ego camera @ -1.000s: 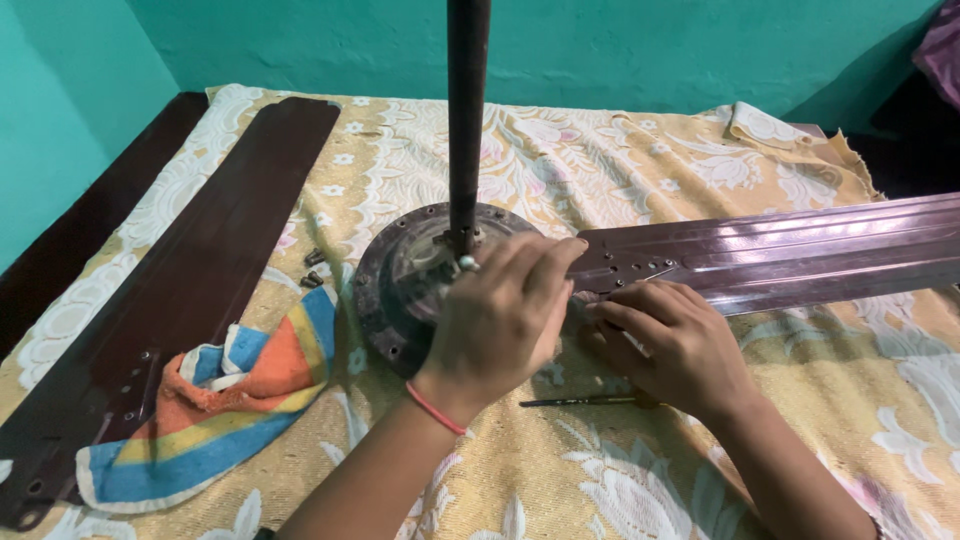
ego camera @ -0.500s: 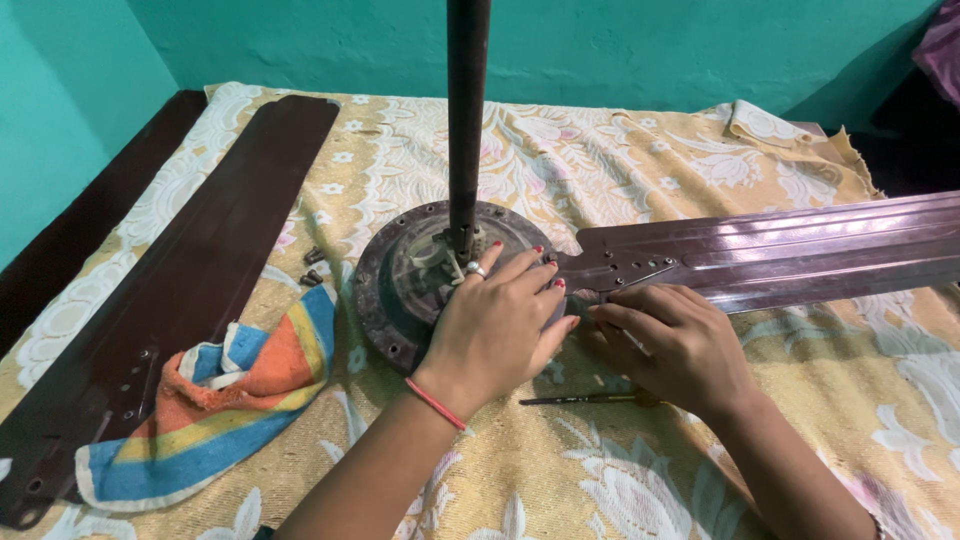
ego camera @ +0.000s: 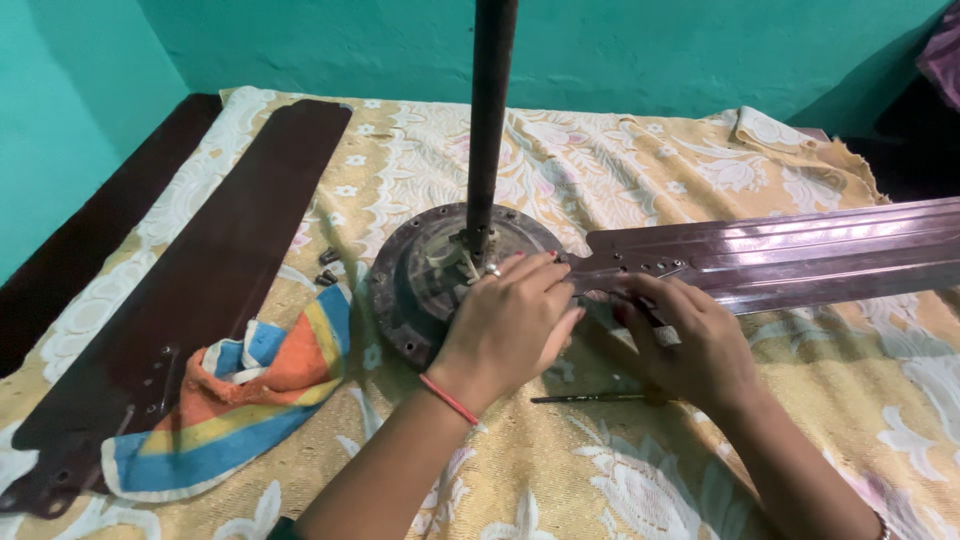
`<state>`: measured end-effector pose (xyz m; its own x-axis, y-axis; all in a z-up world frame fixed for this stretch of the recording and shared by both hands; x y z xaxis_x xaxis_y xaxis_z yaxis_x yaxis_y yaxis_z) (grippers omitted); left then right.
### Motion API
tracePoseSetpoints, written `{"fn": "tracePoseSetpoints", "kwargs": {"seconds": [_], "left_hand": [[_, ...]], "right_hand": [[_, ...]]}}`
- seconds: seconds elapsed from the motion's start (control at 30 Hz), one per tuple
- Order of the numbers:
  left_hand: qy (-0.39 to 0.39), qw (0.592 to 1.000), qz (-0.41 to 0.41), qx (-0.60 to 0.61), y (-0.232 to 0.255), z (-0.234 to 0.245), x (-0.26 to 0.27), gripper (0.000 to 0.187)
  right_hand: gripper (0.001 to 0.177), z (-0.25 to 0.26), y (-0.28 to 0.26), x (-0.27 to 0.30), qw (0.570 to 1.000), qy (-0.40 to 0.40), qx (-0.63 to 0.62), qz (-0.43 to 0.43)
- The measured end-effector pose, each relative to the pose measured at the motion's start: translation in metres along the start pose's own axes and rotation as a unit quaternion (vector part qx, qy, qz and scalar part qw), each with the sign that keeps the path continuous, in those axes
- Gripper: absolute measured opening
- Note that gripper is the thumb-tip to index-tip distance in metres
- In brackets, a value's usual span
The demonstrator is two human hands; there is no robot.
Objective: The person attaches a ceiling fan blade to the fan motor housing using a screwdriver and screws. They align the blade, insert screws, and tighten them to secure the blade in place.
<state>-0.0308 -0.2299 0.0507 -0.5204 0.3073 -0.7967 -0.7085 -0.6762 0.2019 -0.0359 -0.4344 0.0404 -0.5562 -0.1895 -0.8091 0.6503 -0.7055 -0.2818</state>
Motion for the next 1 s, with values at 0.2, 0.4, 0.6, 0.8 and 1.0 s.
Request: {"fn": "tracePoseSetpoints", "kwargs": {"seconds": [0.2,0.4,0.6,0.8,1.0], "left_hand": [[0.152,0.987,0.006,0.050,0.004,0.020,-0.005,0.022],[0.142,0.989,0.025,0.043,-0.008,0.024,-0.009,0.021],[0.125,0.990,0.041,0.042,-0.015,0.023,-0.007,0.010],[0.117,0.991,0.051,0.045,-0.016,0.023,-0.007,0.009],[0.125,0.990,0.049,0.042,-0.015,0.022,-0.007,0.009]], "right_hand": [[0.025,0.003,0.004,-0.008,1.000,0.010,0.009,-0.009],[0.028,-0.011,-0.001,-0.025,0.996,-0.052,-0.016,-0.066],[0.022,-0.033,-0.006,-0.037,0.995,-0.089,-0.021,-0.040],[0.021,-0.035,0.002,-0.043,0.990,-0.129,-0.027,-0.048],[0.020,-0.036,0.003,-0.043,0.990,-0.134,-0.019,-0.048]]}}
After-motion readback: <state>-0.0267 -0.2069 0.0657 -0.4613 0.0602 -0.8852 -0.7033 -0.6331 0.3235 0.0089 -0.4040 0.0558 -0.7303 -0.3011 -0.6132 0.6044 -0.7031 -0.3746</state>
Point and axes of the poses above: each hand's wrist, its own x-axis away from the middle knuckle, its own z-axis out of the back of the hand, y = z × x, the point moved 3 cm from there along -x, towards the middle knuckle, and after that the axes turned 15 degrees about y, right-handed, at the moved point
